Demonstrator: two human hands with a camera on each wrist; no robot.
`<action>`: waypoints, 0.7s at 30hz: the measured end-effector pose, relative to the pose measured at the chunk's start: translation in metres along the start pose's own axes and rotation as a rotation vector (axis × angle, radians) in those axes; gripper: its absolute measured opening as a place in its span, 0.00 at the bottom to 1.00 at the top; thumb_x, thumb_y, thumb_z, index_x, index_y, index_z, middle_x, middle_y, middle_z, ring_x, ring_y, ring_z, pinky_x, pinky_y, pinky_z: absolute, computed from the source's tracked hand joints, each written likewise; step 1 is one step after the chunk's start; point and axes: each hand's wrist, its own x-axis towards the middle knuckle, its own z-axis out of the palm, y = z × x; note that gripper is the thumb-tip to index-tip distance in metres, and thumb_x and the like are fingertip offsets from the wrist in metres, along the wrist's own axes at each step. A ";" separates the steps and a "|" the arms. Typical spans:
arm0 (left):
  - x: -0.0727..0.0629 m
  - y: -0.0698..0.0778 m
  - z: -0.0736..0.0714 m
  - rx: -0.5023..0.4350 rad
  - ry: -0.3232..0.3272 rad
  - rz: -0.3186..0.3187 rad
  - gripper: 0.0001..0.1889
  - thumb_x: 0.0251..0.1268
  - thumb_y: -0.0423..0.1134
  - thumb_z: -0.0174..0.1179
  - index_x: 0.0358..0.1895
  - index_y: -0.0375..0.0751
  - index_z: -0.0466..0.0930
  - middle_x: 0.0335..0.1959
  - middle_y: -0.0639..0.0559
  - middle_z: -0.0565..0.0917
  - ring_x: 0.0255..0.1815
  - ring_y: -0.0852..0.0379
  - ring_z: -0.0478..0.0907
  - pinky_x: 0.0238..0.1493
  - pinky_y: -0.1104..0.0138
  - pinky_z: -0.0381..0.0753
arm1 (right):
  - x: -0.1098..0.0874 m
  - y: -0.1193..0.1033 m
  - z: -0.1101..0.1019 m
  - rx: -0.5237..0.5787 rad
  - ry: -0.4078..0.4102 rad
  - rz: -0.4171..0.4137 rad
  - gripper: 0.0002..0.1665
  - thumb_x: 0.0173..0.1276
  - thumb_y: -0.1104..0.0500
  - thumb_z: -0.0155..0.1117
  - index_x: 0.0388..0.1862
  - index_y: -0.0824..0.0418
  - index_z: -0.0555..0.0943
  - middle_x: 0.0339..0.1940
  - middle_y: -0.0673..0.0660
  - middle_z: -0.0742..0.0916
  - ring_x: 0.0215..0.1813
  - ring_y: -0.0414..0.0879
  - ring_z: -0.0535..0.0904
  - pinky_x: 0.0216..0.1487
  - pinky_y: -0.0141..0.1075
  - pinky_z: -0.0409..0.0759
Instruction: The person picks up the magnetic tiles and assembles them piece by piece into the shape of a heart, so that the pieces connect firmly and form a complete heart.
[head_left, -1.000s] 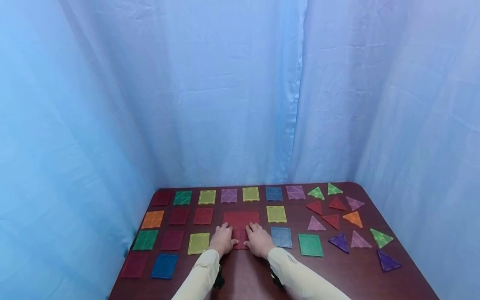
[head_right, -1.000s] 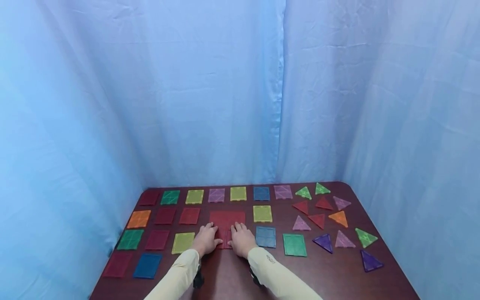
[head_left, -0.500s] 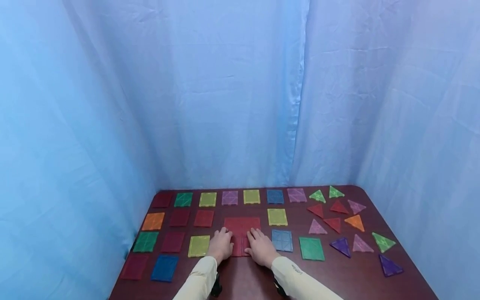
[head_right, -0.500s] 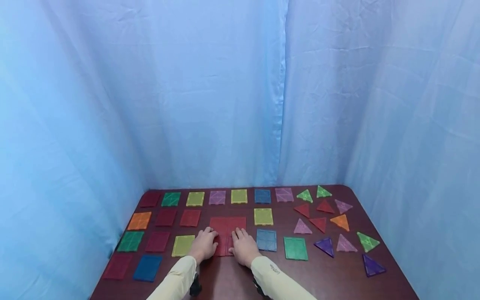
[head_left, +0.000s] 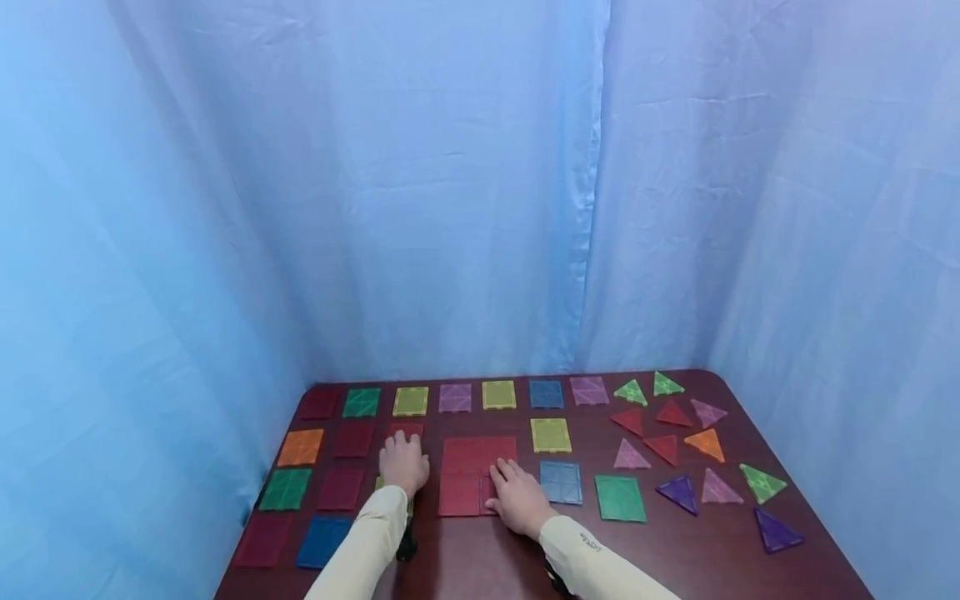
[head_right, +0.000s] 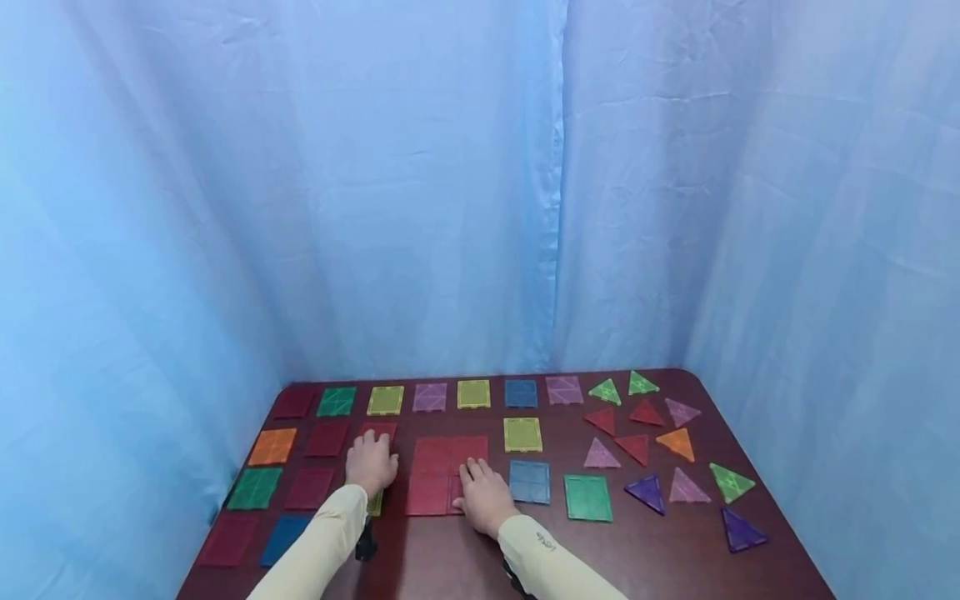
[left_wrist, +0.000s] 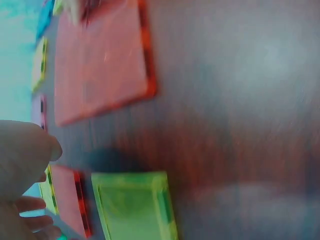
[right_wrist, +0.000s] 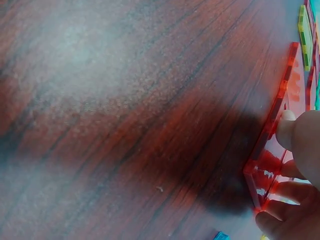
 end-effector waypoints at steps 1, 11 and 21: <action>0.003 -0.003 -0.001 -0.012 -0.013 -0.017 0.21 0.67 0.43 0.65 0.57 0.32 0.79 0.55 0.32 0.75 0.58 0.33 0.72 0.59 0.43 0.74 | 0.000 0.000 0.000 -0.003 0.000 0.001 0.35 0.74 0.47 0.63 0.72 0.66 0.73 0.73 0.66 0.75 0.75 0.62 0.70 0.69 0.53 0.74; 0.023 -0.020 0.012 -0.124 -0.162 -0.093 0.27 0.71 0.44 0.63 0.66 0.31 0.69 0.66 0.24 0.66 0.69 0.22 0.62 0.69 0.35 0.63 | 0.001 0.000 0.003 -0.024 0.000 -0.009 0.35 0.73 0.45 0.63 0.71 0.64 0.74 0.73 0.64 0.76 0.74 0.60 0.71 0.67 0.53 0.76; 0.042 -0.017 0.021 -0.138 -0.219 -0.143 0.26 0.73 0.38 0.58 0.70 0.35 0.64 0.63 0.18 0.63 0.60 0.17 0.67 0.58 0.33 0.73 | 0.006 0.006 0.005 0.007 -0.030 0.003 0.36 0.73 0.44 0.63 0.73 0.63 0.73 0.74 0.64 0.75 0.75 0.60 0.70 0.66 0.54 0.77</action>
